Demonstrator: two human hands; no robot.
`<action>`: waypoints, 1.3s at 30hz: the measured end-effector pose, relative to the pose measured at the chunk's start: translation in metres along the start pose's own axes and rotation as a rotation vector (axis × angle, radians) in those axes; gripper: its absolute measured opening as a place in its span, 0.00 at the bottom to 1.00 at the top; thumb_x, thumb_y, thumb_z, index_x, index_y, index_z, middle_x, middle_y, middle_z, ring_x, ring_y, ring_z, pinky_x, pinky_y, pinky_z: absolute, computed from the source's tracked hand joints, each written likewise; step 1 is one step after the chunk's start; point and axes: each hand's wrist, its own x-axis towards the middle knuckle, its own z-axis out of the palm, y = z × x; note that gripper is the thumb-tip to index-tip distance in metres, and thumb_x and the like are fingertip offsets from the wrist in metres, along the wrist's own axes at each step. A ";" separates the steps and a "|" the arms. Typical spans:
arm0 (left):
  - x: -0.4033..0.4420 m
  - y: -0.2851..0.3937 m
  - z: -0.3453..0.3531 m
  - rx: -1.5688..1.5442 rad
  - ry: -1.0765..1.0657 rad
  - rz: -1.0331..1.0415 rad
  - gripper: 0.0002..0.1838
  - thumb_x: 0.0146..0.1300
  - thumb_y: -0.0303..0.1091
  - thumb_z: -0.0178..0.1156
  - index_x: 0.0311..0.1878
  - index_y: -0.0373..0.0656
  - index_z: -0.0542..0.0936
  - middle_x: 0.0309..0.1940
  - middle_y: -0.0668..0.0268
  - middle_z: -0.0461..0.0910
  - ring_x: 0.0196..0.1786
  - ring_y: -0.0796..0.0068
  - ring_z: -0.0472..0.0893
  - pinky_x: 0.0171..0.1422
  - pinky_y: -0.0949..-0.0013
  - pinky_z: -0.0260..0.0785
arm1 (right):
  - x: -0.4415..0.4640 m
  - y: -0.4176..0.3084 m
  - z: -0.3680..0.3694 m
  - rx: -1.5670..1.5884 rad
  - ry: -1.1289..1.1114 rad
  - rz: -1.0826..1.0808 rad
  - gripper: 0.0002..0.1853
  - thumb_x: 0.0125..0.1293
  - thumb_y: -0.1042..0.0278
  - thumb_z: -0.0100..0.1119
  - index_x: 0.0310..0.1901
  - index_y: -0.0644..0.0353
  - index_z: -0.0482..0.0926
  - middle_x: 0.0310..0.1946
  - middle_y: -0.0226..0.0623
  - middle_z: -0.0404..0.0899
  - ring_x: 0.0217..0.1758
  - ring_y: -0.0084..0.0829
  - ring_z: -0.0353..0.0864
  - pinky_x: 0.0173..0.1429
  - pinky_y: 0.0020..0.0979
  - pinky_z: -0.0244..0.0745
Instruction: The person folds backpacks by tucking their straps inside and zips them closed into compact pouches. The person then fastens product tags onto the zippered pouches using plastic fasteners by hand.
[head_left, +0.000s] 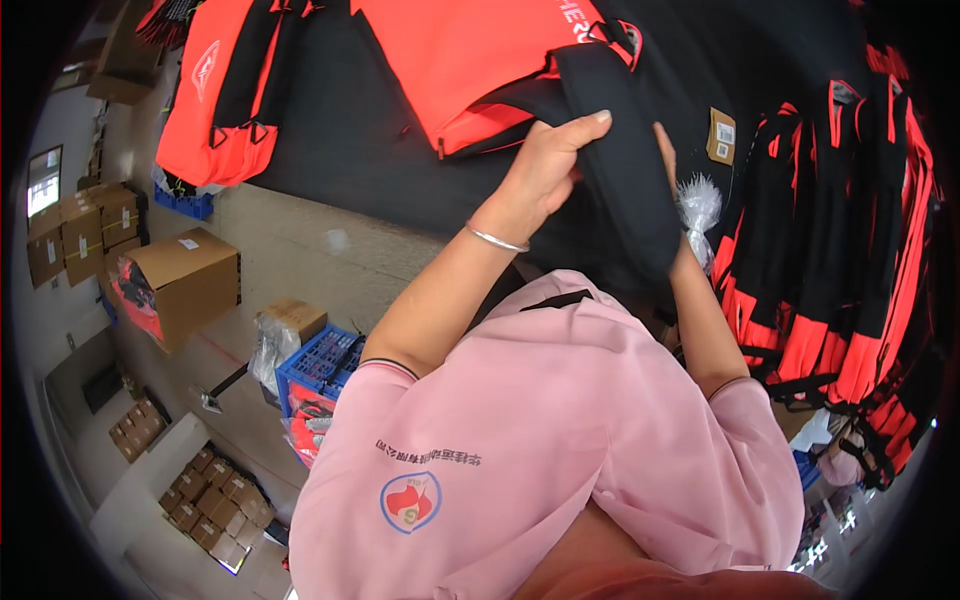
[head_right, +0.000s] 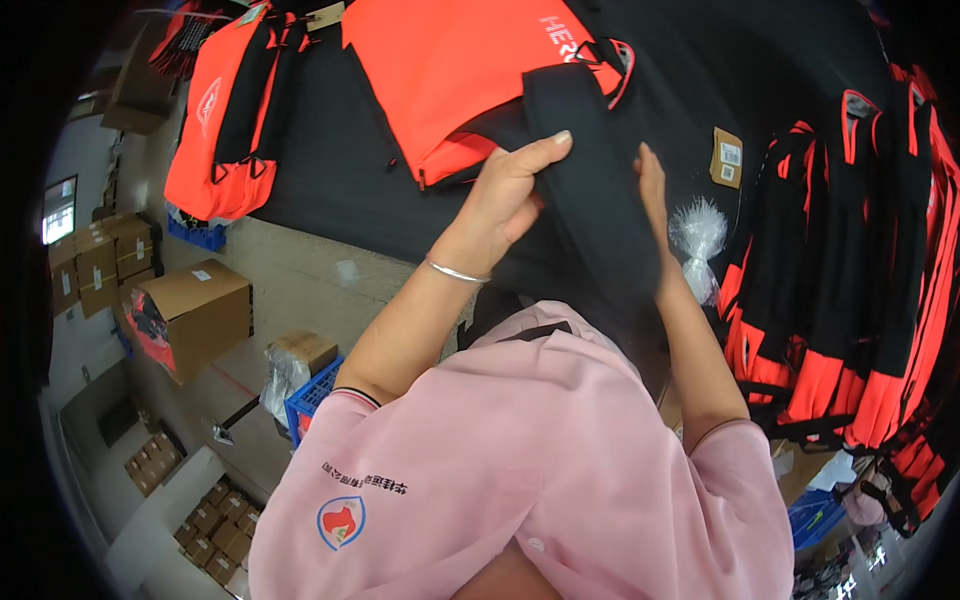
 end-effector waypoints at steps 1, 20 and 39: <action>0.000 -0.001 0.006 -0.061 0.032 -0.098 0.17 0.60 0.30 0.59 0.51 0.31 0.74 0.46 0.58 0.79 0.45 0.67 0.80 0.53 0.64 0.74 | 0.004 -0.026 -0.006 -0.010 0.039 0.021 0.46 0.53 0.64 0.67 0.68 0.63 0.49 0.65 0.49 0.55 0.65 0.44 0.63 0.65 0.36 0.63; 0.014 -0.020 -0.086 2.092 -0.013 0.424 0.24 0.53 0.48 0.64 0.45 0.39 0.72 0.42 0.54 0.75 0.44 0.57 0.78 0.41 0.58 0.73 | -0.045 -0.069 -0.060 1.064 -0.073 0.227 0.21 0.56 0.67 0.67 0.49 0.63 0.73 0.45 0.38 0.77 0.46 0.26 0.76 0.54 0.29 0.71; -0.047 -0.023 0.004 1.305 -0.026 0.544 0.06 0.55 0.28 0.58 0.28 0.36 0.72 0.16 0.56 0.70 0.20 0.65 0.74 0.27 0.66 0.65 | 0.047 -0.043 0.047 0.456 -0.175 0.339 0.18 0.60 0.70 0.53 0.52 0.65 0.73 0.48 0.53 0.75 0.52 0.44 0.76 0.52 0.35 0.71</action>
